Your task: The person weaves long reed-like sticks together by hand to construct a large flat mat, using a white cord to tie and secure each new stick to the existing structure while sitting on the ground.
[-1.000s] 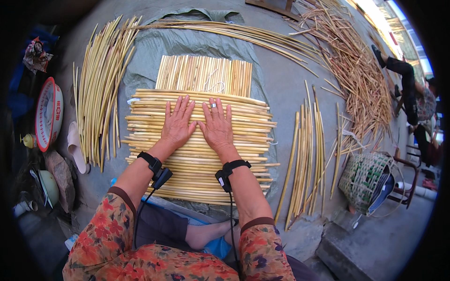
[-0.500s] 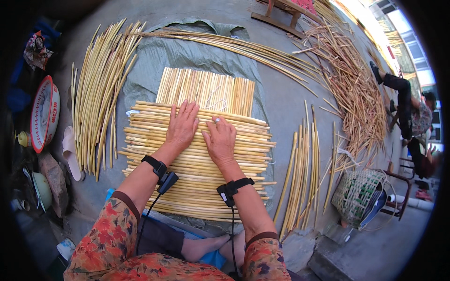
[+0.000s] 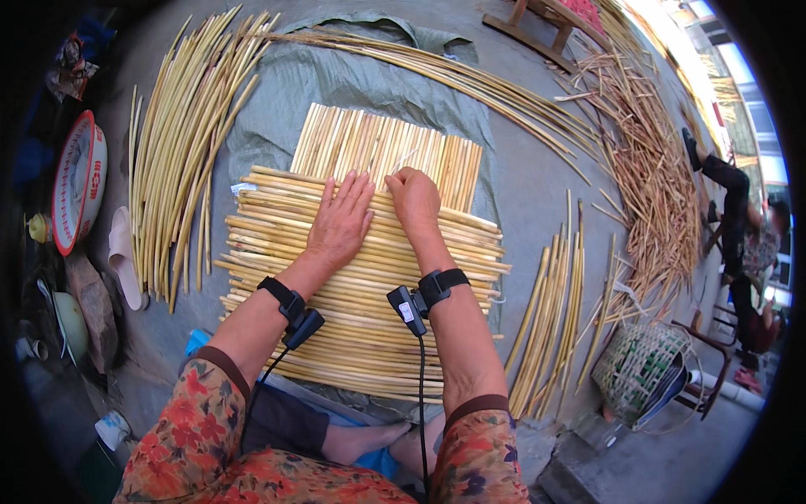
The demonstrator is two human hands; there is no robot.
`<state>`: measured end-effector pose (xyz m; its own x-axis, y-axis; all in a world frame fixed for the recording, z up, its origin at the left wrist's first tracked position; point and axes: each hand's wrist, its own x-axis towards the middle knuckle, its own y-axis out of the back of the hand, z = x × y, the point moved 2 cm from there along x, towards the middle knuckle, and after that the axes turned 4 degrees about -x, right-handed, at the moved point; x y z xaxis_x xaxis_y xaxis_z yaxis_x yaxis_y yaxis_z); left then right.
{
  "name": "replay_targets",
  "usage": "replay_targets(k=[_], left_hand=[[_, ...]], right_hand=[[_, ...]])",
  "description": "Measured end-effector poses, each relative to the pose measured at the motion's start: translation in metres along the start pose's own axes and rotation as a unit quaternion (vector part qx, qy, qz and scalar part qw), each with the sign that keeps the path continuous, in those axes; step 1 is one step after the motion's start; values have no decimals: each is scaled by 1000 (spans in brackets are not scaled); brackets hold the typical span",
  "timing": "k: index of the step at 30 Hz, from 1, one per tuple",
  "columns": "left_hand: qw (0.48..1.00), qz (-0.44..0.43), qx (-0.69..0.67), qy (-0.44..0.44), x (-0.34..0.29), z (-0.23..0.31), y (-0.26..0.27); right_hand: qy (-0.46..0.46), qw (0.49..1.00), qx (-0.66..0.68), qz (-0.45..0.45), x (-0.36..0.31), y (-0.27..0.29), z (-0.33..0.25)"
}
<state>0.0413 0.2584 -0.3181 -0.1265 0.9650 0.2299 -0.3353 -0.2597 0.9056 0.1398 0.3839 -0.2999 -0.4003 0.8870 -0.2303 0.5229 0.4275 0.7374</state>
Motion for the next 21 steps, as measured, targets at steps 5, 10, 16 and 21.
replay_targets(k=[5,10,16,21], left_hand=[[1000,-9,-1,1,1,0,0],[1000,-19,-17,2,2,0,2],[999,-18,-44,-8,0,-1,1],[999,-40,-29,-9,1,-1,-2]], right_hand=[[-77,871,486,-7,4,0,3],[-47,916,393,-55,0,-2,-9],[-40,978,205,-9,0,-2,-15],[75,995,-59,5,-7,-16,-17]])
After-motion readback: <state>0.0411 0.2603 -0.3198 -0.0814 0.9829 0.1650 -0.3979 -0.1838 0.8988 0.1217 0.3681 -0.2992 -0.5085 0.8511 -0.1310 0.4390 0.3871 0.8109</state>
